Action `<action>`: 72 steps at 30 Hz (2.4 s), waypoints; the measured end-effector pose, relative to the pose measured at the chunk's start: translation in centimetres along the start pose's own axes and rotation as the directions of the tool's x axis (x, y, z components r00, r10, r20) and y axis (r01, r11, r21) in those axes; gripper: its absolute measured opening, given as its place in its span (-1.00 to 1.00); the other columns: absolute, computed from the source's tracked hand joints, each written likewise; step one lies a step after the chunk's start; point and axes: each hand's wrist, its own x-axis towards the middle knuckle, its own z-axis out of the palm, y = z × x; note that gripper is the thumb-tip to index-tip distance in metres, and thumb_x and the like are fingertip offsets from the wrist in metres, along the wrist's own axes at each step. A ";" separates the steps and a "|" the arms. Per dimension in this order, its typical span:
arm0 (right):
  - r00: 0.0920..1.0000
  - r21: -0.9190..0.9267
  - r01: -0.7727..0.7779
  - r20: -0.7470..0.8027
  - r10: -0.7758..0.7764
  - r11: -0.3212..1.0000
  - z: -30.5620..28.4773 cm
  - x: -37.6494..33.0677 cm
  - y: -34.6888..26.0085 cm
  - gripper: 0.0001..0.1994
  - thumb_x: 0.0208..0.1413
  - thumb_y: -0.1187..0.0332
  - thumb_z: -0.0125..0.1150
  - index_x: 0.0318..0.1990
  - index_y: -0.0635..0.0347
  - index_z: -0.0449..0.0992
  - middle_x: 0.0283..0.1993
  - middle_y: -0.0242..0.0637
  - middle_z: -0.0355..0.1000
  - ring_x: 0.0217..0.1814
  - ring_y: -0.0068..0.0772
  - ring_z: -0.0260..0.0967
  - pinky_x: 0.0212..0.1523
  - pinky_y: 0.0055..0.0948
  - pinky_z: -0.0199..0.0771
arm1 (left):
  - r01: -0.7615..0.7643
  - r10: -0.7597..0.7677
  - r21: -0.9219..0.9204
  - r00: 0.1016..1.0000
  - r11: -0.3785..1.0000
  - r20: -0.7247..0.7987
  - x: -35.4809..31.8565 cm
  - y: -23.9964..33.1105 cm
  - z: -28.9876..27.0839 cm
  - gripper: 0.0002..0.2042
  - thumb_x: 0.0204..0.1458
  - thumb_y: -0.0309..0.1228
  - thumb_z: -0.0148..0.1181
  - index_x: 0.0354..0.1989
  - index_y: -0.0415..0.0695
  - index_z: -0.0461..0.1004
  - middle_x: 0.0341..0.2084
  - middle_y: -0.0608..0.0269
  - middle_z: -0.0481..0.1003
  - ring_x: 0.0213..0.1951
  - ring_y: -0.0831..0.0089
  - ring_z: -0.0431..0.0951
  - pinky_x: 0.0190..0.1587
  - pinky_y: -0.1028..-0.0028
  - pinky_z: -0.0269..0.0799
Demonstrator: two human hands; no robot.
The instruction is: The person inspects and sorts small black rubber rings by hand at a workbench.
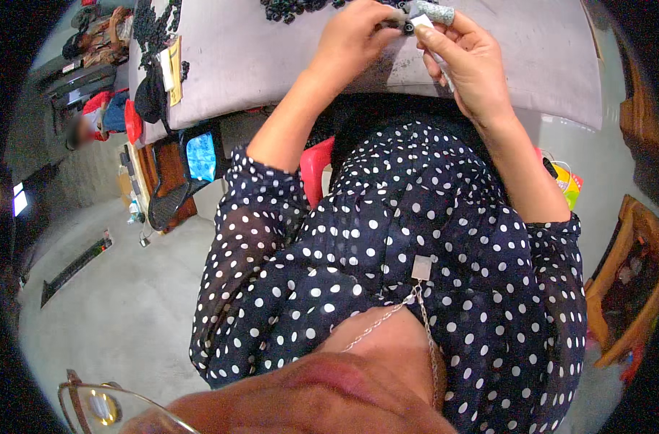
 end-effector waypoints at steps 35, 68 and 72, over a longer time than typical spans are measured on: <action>0.889 -0.190 -0.117 0.417 0.188 0.975 2.5 -2.1 -0.4 -0.66 0.05 0.38 0.17 -0.01 0.25 0.33 -0.43 -0.43 0.40 -0.48 -0.78 0.26 -0.59 -0.78 0.17 | 0.273 -0.585 -0.800 0.564 -0.535 0.583 -7.4 4.9 -1.8 -0.84 0.04 -0.32 0.15 -0.24 -0.06 0.42 -0.32 0.28 0.48 -0.25 0.46 0.47 -0.21 0.47 0.44; 0.847 -0.150 -0.291 0.419 0.327 0.945 1.7 -1.6 0.5 -0.73 -0.01 0.30 0.24 -0.16 0.20 0.45 -0.50 -0.49 0.39 -0.72 -0.79 0.15 -0.77 -0.79 0.02 | 0.210 -0.593 -0.803 0.576 -0.557 0.562 -7.7 5.4 -2.3 -0.93 0.02 -0.46 0.16 -0.34 -0.13 0.43 -0.48 0.29 0.47 -0.49 0.57 0.49 -0.38 0.55 0.54; 0.853 -0.092 -0.343 0.385 0.351 0.935 1.8 -1.6 0.7 -0.74 0.00 0.32 0.24 -0.17 0.23 0.44 -0.53 -0.50 0.36 -0.73 -0.80 0.14 -0.80 -0.79 -0.02 | 0.192 -0.580 -0.789 0.581 -0.584 0.571 -7.7 5.3 -1.9 -0.93 0.03 -0.47 0.15 -0.33 -0.14 0.42 -0.47 0.29 0.47 -0.50 0.58 0.48 -0.37 0.56 0.54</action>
